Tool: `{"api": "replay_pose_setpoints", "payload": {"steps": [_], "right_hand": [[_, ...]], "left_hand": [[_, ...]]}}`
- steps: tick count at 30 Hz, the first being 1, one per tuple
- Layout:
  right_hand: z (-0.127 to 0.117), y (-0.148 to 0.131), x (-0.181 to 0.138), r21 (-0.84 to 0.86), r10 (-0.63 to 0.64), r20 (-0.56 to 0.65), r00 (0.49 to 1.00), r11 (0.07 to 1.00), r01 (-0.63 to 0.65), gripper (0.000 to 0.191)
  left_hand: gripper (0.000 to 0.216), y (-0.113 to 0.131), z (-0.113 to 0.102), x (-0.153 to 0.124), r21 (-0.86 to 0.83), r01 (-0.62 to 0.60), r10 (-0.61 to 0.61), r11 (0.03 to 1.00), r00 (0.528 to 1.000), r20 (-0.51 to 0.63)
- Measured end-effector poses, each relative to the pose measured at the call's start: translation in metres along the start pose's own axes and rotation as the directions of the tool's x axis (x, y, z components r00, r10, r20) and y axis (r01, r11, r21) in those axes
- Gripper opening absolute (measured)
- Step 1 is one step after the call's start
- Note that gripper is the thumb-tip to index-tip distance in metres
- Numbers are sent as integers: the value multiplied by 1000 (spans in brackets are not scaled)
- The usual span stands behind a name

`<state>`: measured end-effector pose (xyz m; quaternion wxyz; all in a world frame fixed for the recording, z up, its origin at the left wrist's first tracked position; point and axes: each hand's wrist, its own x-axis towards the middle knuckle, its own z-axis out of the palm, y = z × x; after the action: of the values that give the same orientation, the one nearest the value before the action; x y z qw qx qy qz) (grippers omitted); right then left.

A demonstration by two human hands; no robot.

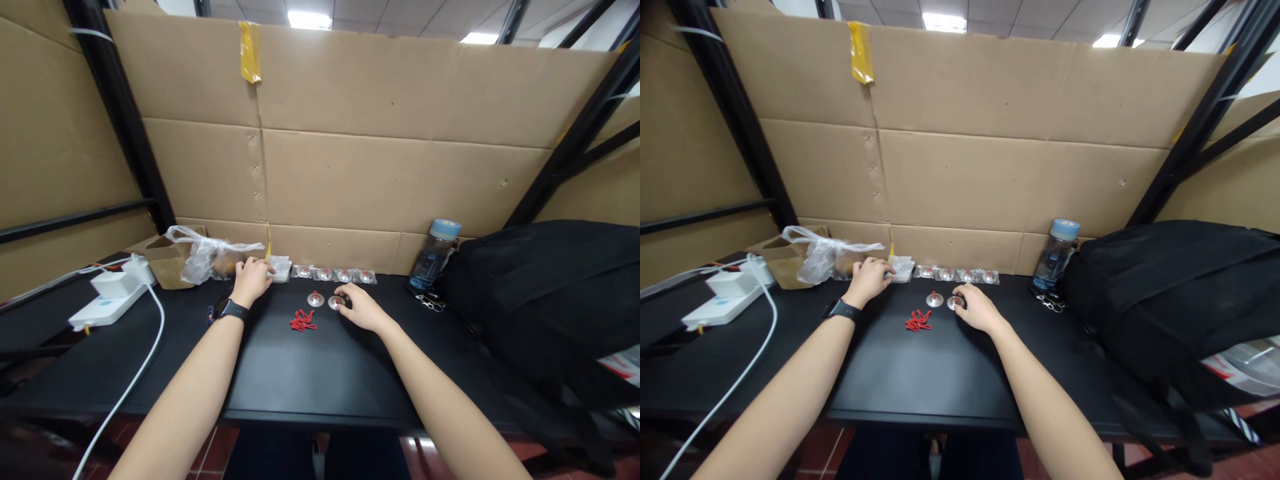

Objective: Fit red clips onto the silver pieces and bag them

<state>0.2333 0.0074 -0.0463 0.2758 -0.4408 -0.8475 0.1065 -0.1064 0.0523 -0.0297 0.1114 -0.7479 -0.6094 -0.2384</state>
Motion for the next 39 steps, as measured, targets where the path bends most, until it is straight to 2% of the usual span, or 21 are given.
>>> {"api": "replay_pose_setpoints", "payload": {"steps": [3, 9, 14, 19, 22, 24, 29, 33, 39], "right_hand": [[0, 0, 0, -9, -2, -1, 1000, 1000, 2, 28], [-1, 0, 0, -11, 17, -8, 1000, 1000, -17, 32], [-3, -4, -2, -42, 40, 3, 999, 998, -40, 33], [-8, -9, -3, -75, 41, 37, 998, 996, -38, 40], [-8, -9, -3, -85, 23, 53, 998, 996, -19, 35], [-7, -9, -3, -101, 20, 71, 997, 995, -13, 30], [-5, -10, -3, -172, 54, 66, 996, 984, -42, 33], [-6, -12, -2, -200, 34, 108, 994, 980, -12, 27], [-4, -11, 0, -273, 64, 79, 995, 961, -41, 23]], "left_hand": [[17, 0, 3, 0, 14, 14, -13, 1000, 999, -46], [19, 3, -3, 2, -14, 36, -39, 999, 970, -241], [21, 30, -16, -1, -57, -44, 21, 997, 936, -352], [23, 84, -11, -6, -61, -268, 239, 961, 925, -295], [22, 112, 3, -9, -40, -397, 383, 917, 904, -190], [21, 122, 10, -11, -57, -437, 429, 897, 896, -113], [23, 119, 11, -17, -136, -394, 395, 909, 918, -20], [21, 110, 7, -21, -152, -384, 399, 911, 913, 82], [20, 109, 13, -22, -88, -417, 424, 905, 902, 79]]}}
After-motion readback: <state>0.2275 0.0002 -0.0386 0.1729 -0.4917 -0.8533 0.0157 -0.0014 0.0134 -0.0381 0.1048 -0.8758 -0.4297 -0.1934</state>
